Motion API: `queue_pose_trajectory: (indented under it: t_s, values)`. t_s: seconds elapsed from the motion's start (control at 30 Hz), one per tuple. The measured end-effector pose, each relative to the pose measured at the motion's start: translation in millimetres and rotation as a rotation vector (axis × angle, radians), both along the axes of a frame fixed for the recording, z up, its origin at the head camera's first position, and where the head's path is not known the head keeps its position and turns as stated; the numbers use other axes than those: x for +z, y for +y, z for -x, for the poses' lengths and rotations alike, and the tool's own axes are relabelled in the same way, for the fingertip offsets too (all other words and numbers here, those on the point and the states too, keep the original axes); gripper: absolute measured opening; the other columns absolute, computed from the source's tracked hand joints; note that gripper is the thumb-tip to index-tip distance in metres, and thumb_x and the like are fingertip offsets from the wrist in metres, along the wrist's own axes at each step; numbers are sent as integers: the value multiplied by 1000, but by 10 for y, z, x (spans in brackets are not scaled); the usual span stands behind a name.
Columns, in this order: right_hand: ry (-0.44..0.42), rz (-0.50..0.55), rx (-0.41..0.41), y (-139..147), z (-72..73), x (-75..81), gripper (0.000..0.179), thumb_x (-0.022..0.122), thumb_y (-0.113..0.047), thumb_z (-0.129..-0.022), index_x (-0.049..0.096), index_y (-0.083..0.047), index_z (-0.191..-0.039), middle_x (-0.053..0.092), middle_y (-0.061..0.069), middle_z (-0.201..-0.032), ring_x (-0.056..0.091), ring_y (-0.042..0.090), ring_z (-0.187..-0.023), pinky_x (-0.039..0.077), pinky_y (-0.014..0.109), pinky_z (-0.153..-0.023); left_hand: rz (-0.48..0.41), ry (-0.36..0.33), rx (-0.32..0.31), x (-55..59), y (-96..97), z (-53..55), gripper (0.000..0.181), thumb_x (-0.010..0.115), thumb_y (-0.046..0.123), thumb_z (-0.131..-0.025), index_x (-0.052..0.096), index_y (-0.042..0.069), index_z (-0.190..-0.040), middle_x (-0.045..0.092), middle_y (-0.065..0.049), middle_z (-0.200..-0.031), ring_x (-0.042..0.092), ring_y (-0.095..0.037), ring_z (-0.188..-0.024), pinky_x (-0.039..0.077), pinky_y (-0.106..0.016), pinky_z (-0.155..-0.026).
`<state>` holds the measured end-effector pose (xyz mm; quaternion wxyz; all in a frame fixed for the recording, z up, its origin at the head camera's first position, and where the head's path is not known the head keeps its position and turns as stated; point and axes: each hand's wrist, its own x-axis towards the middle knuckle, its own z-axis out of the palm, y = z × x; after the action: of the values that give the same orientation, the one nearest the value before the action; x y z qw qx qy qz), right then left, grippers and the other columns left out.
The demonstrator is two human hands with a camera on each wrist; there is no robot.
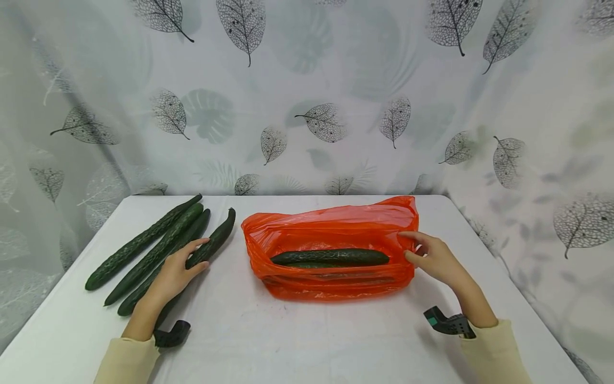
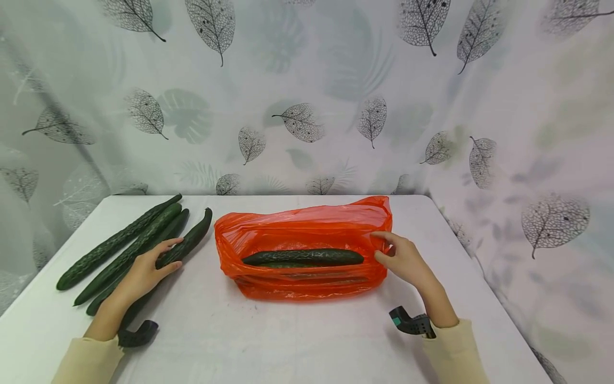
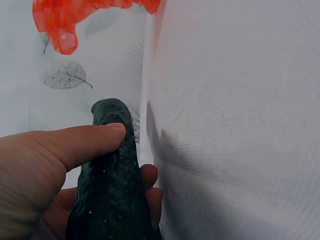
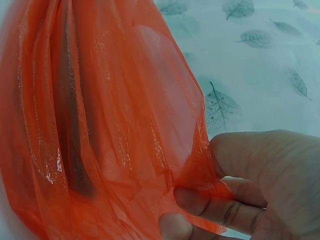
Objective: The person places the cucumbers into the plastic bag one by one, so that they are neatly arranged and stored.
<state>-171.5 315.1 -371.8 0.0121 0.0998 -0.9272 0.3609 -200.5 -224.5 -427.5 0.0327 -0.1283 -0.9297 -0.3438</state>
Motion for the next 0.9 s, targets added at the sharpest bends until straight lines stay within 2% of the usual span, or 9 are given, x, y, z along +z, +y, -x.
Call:
queue_pose_trajectory:
  t_s: [0.33,0.57,0.9]
  values:
    - [-1,0,6,-11,11,12,40,61,-3,-90,55,8,-129,55,8,-83,53,20,-70,49,25,-55,11,33,2,102,-2,-29,59,64,3,-92,41,5,-147,41,-29,-145,36,-50,-133,35,-67,-100]
    - [8,-7,17,0,-7,8,40,61,-4,-91,56,7,-129,56,6,-81,52,18,-69,47,24,-54,5,54,4,183,29,-48,59,64,4,-93,41,7,-148,42,-27,-146,36,-48,-134,38,-64,-98]
    - [-3,-16,19,-1,-15,12,40,61,-4,-91,56,6,-129,55,7,-83,50,20,-72,45,24,-52,18,60,16,342,116,-1,59,64,6,-93,42,9,-148,42,-26,-147,36,-46,-135,36,-65,-100]
